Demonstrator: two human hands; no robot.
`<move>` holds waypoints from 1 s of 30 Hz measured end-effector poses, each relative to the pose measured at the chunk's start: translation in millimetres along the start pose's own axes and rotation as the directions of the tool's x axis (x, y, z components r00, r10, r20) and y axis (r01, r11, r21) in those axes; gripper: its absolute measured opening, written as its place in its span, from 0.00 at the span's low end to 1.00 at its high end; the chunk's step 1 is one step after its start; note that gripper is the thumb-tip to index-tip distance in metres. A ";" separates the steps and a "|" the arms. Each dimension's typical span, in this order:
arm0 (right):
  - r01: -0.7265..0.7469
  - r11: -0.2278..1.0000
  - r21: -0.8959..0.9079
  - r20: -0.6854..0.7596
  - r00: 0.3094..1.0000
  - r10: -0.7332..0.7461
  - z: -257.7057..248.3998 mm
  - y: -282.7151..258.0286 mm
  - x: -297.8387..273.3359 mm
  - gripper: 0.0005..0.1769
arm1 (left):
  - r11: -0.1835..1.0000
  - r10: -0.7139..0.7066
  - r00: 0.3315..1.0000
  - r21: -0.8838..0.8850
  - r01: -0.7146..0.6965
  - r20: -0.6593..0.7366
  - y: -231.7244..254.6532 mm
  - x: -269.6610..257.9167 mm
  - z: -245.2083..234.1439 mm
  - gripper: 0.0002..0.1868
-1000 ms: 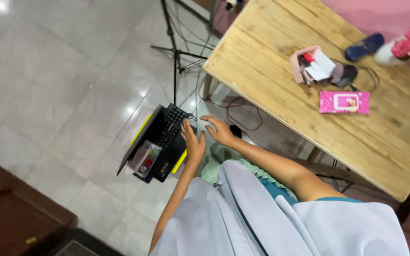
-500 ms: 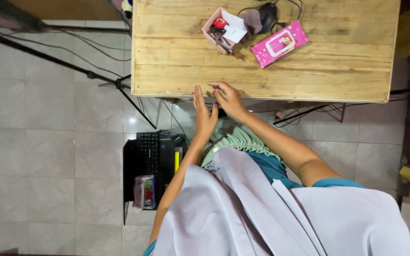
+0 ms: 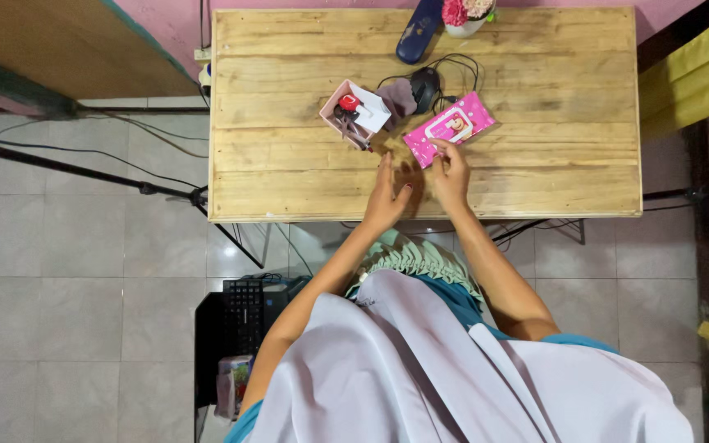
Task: The person moves a keyboard and a laptop on a desk, then moves a package of wipes, a mouse, a glasses case, and finally a vase of flowers, placing them on a lower surface or back on the desk.
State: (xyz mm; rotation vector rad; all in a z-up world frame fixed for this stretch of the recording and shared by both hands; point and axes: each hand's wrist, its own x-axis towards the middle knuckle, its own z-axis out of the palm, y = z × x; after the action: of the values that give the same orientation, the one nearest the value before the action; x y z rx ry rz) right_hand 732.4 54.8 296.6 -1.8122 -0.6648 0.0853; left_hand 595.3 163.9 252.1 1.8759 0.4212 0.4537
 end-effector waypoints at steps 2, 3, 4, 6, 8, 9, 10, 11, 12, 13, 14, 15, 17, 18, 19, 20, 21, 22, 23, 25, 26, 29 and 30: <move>0.010 1.000 -0.018 -0.047 0.999 -0.010 -9.5 12.7 13.3 0.18 | 1.000 0.022 1.000 0.006 -0.022 -0.003 -10.4 12.7 11.9 0.47; 0.015 0.999 -0.038 -0.092 0.996 -0.019 -14.3 19.3 21.0 0.18 | 0.999 0.040 0.999 0.009 -0.040 -0.006 -14.2 19.7 16.6 0.47; 0.020 0.999 -0.035 -0.094 0.995 -0.023 -18.9 26.9 29.1 0.18 | 0.999 0.045 0.999 0.012 -0.044 -0.008 -17.0 26.8 19.7 0.47; 0.108 0.982 -0.155 -0.174 0.975 -0.135 -28.2 46.6 42.3 0.19 | 1.000 -0.011 1.000 -0.021 0.011 0.024 -20.1 36.6 25.3 0.49; 0.126 0.966 -0.225 -0.206 0.963 -0.174 -34.0 70.9 56.4 0.22 | 0.999 -0.016 1.000 -0.040 0.017 0.026 -20.0 45.7 29.4 0.49; 0.137 0.945 -0.297 -0.235 0.949 -0.211 -36.5 83.6 63.0 0.24 | 0.998 -0.024 0.999 -0.063 0.025 0.030 -20.2 49.7 30.3 0.50; 0.141 0.945 -0.295 -0.234 0.948 -0.214 -38.8 96.2 69.8 0.24 | 0.998 -0.022 0.999 -0.062 0.023 0.027 -21.2 53.8 30.9 0.50; 0.111 0.929 -0.354 -0.225 0.954 -0.200 -41.5 108.4 75.4 0.26 | 0.984 -0.155 0.985 -0.083 0.160 0.072 -22.8 57.0 33.4 0.51; 0.083 0.908 -0.411 -0.217 0.958 -0.186 -43.5 116.6 81.4 0.28 | 0.951 -0.283 0.952 -0.097 0.295 0.121 -26.4 60.5 35.7 0.52; 0.084 0.908 -0.411 -0.214 0.959 -0.186 -45.0 121.1 87.3 0.28 | 0.950 -0.284 0.951 -0.099 0.296 0.119 -30.5 63.3 39.4 0.52; 0.032 0.915 -0.401 -0.194 0.974 -0.119 -45.5 123.7 93.5 0.30 | 0.993 -0.112 0.992 -0.014 0.113 0.049 -34.6 66.7 43.7 0.51; -0.021 0.920 -0.392 -0.173 0.984 -0.051 -45.3 125.9 97.7 0.32 | 0.994 0.072 0.997 0.080 -0.071 0.001 -39.5 69.5 46.7 0.51; -0.089 0.932 -0.350 -0.140 0.989 0.042 -44.8 129.2 102.2 0.33 | 1.000 -0.022 0.999 -0.002 0.022 0.023 -45.0 71.5 51.8 0.51; -0.162 0.937 -0.310 -0.106 0.985 0.135 -43.8 130.0 104.5 0.34 | 0.990 -0.109 0.992 -0.082 0.114 0.058 -45.7 71.8 53.0 0.52; -0.159 0.937 -0.311 -0.101 0.986 0.134 -43.5 131.3 105.3 0.34 | 0.990 -0.112 0.992 -0.084 0.116 0.054 -45.1 71.5 54.3 0.52; -0.152 0.918 -0.366 -0.114 0.986 0.118 -43.4 132.8 105.3 0.32 | 0.985 -0.139 0.988 -0.093 0.144 0.062 -43.0 71.4 56.0 0.50; -0.146 0.895 -0.421 -0.127 0.987 0.101 -43.2 134.0 105.9 0.30 | 0.980 -0.166 0.984 -0.102 0.172 0.070 -40.5 71.7 56.6 0.49; -0.143 0.895 -0.423 -0.123 0.987 0.100 -41.7 134.7 107.4 0.30 | 0.979 -0.167 0.984 -0.104 0.174 0.066 -38.4 71.9 55.7 0.49; -0.218 0.920 -0.325 -0.133 0.974 0.183 -41.3 135.3 107.6 0.27 | 0.964 -0.225 0.970 -0.122 0.236 0.096 -36.0 70.6 55.3 0.50; -0.291 0.930 -0.227 -0.131 0.955 0.267 -42.4 137.1 107.0 0.24 | 0.943 -0.284 0.951 -0.141 0.300 0.126 -33.5 69.9 53.2 0.50; -0.265 0.955 -0.131 -0.114 0.961 0.251 -43.5 137.7 105.6 0.22 | 0.945 -0.287 0.950 -0.123 0.302 0.123 -33.5 70.0 52.5 0.50; -0.304 0.950 0.073 -0.048 0.950 0.307 -51.1 134.8 106.7 0.17 | 0.950 -0.285 0.952 -0.098 0.296 0.112 -36.7 73.2 49.9 0.49; -0.368 0.913 0.176 0.005 0.928 0.373 -51.9 131.4 107.2 0.14 | 0.954 -0.276 0.955 -0.088 0.286 0.106 -39.0 74.0 49.8 0.49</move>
State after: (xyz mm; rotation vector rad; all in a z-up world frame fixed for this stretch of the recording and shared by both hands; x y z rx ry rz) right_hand 893.7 36.2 225.4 -1.7447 -0.2745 0.3606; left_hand 681.3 173.2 207.4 1.6970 0.5823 0.1917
